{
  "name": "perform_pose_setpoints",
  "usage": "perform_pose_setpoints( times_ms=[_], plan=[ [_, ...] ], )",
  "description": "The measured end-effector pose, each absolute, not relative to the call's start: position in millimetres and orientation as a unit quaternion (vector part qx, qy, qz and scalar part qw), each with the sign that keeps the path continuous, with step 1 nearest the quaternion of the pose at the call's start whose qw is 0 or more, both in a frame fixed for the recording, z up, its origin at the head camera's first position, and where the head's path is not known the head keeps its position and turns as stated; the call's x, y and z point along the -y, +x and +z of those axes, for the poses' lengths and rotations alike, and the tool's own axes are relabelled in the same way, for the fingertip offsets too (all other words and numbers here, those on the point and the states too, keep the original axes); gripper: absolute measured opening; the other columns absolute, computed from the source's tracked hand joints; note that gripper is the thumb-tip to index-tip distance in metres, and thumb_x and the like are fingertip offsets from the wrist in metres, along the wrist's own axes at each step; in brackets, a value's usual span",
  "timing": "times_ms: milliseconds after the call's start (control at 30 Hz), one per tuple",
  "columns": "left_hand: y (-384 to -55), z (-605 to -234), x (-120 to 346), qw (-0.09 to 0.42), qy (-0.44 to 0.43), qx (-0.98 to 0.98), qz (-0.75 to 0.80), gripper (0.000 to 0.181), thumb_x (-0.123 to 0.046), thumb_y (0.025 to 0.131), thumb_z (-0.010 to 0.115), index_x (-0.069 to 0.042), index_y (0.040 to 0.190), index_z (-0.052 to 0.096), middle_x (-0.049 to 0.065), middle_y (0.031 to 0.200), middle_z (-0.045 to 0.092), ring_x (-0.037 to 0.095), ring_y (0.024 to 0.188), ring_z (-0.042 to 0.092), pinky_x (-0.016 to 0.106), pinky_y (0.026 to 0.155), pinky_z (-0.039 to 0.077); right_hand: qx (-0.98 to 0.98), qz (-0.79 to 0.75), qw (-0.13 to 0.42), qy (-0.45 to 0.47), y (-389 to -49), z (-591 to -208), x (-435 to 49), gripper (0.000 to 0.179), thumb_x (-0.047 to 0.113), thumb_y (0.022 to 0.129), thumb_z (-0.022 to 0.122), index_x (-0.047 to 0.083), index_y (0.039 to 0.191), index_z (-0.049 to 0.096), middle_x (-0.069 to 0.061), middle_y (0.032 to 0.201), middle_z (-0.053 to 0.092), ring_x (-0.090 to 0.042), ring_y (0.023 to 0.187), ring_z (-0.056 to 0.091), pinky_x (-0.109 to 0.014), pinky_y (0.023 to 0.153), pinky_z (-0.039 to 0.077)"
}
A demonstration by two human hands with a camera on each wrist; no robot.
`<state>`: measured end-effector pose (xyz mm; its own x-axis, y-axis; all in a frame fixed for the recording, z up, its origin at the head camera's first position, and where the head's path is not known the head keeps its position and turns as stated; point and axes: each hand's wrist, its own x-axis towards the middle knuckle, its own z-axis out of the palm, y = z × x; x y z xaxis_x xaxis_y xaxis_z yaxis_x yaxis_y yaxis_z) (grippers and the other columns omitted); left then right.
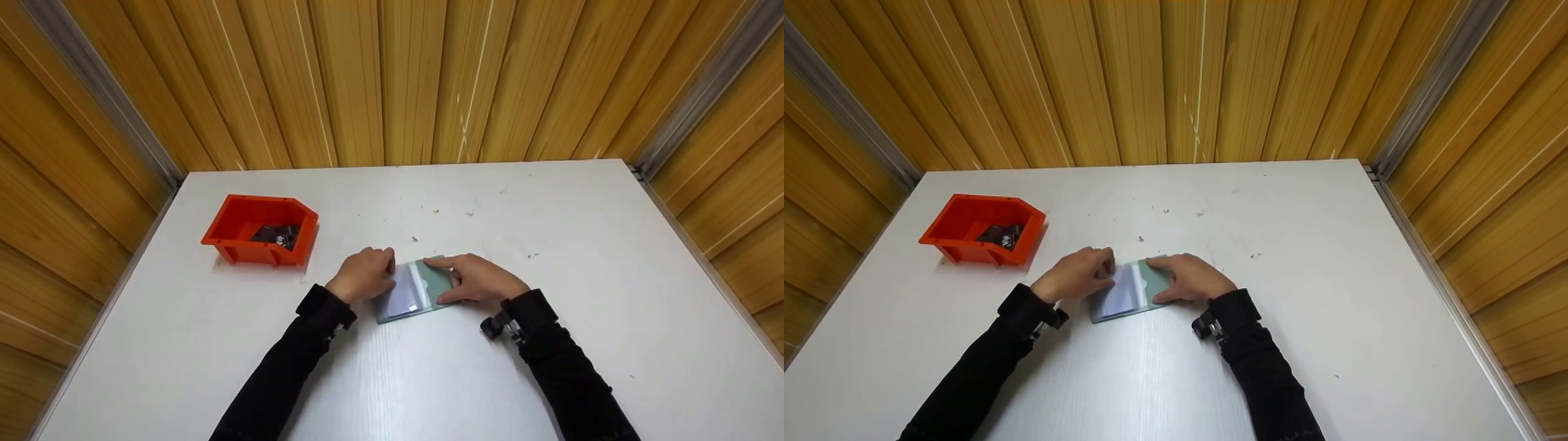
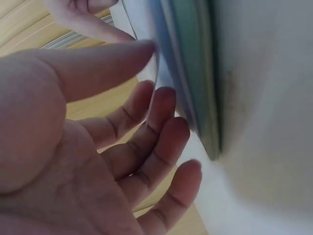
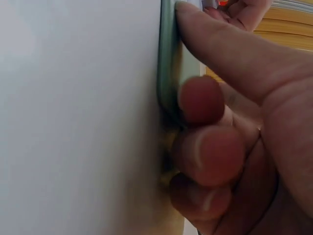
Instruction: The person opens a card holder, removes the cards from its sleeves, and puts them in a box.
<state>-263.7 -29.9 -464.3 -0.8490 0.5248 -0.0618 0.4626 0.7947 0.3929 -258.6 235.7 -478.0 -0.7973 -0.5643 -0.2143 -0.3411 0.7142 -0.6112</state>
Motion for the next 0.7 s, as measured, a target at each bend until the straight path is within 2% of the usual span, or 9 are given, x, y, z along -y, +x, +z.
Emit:
perform_pose_setpoints(
  times_ms=[267, 700],
  plan=[
    [-263.7, -459.1, 35.6, 0.072, 0.264, -0.947, 0.167, 0.014, -0.002, 0.092, 0.066, -0.009, 0.104, 0.07, 0.013, 0.095, 0.074, 0.034, 0.089, 0.065, 0.048, 0.078, 0.052, -0.913, -0.279, 0.196, -0.225, -261.1, -474.8, -245.0, 0.082, 0.035, 0.08, 0.09, 0.028, 0.153, 0.052, 0.007, 0.066, 0.052, -0.009, 0.062, 0.048, -0.025, 0.061, 0.039],
    [-268.2, -455.5, 38.7, 0.101, 0.23, -0.954, 0.163, 0.015, -0.016, 0.092, 0.077, -0.01, 0.103, 0.071, 0.007, 0.086, 0.07, 0.025, 0.082, 0.061, 0.041, 0.076, 0.046, -0.918, -0.28, 0.198, -0.2, -262.9, -473.4, -255.7, 0.084, 0.032, 0.077, 0.092, 0.026, 0.151, 0.054, 0.004, 0.067, 0.053, -0.011, 0.061, 0.046, -0.026, 0.058, 0.035]
  ],
)
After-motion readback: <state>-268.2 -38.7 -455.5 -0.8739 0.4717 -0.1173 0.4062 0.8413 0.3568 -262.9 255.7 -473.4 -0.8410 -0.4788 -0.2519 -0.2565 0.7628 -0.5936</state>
